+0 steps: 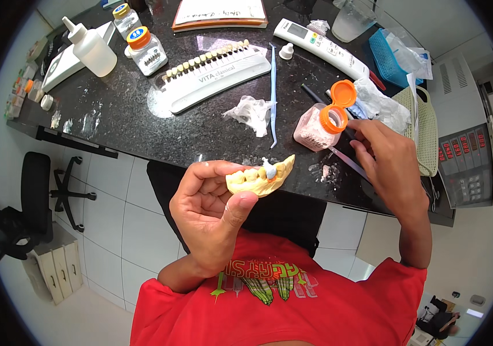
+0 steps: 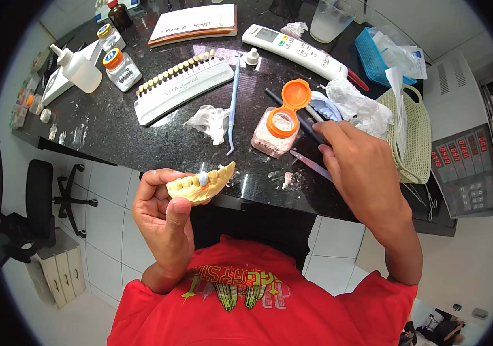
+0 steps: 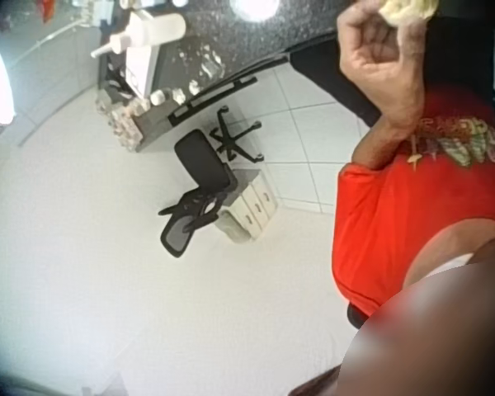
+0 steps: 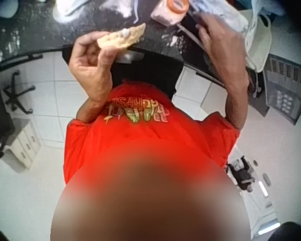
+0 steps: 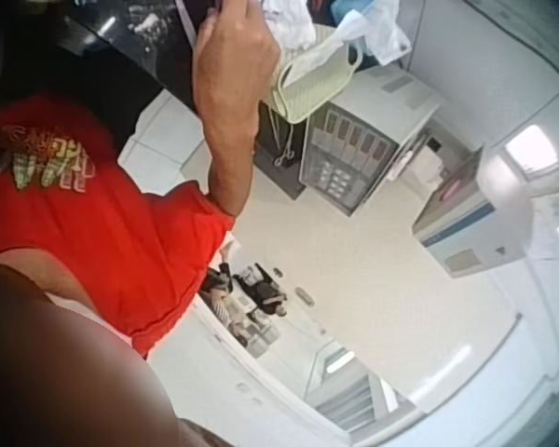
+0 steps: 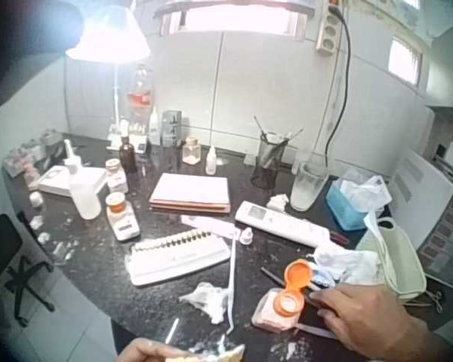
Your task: The recorder applies a staining or ceramic material to a dental crown on a plaster model using a brush and a carving tool.
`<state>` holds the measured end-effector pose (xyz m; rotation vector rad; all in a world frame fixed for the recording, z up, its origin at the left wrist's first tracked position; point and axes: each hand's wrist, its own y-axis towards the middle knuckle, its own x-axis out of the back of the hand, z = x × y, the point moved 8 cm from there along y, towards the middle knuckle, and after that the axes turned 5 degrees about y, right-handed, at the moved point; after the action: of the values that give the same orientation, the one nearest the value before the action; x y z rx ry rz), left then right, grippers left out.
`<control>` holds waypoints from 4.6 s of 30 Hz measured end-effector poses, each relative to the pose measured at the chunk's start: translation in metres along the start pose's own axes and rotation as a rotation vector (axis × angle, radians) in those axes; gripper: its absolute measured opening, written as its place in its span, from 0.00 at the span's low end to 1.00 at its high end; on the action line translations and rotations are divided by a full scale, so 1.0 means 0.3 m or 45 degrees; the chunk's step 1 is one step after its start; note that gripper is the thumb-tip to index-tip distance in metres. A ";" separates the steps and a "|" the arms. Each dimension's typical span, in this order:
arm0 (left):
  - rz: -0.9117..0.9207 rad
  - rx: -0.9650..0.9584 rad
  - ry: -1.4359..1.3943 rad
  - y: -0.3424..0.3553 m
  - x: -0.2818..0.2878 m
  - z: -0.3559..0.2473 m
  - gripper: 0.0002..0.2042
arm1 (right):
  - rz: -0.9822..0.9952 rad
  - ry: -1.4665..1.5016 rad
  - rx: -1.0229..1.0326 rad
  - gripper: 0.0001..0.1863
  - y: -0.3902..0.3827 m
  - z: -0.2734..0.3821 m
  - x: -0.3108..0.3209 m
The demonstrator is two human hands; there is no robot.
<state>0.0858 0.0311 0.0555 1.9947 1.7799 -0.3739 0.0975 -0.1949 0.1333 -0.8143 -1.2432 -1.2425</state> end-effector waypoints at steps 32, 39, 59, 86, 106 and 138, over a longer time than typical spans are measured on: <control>-0.071 0.170 0.188 -0.035 0.035 0.037 0.23 | -0.692 0.118 -0.124 0.12 0.373 -0.242 0.483; -0.244 0.061 0.370 -0.023 0.100 0.023 0.31 | -0.684 0.869 0.324 0.14 -0.118 0.041 0.311; -0.272 -0.166 0.291 -0.025 0.123 -0.005 0.17 | -0.376 1.289 -0.099 0.09 -0.115 0.127 -0.082; -0.313 -0.299 0.593 -0.054 0.067 -0.012 0.24 | -0.279 1.193 0.147 0.08 -0.131 0.137 -0.137; -0.026 -0.525 0.693 -0.044 0.028 -0.026 0.22 | -0.300 1.277 0.105 0.10 -0.111 0.132 -0.134; 0.080 -0.686 1.066 -0.054 -0.015 -0.038 0.18 | -0.371 1.334 0.392 0.17 -0.103 0.183 -0.107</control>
<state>0.0681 0.0341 0.0651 1.8945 1.9420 1.0016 0.0587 -0.1416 0.1083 0.2777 -0.6421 -1.3698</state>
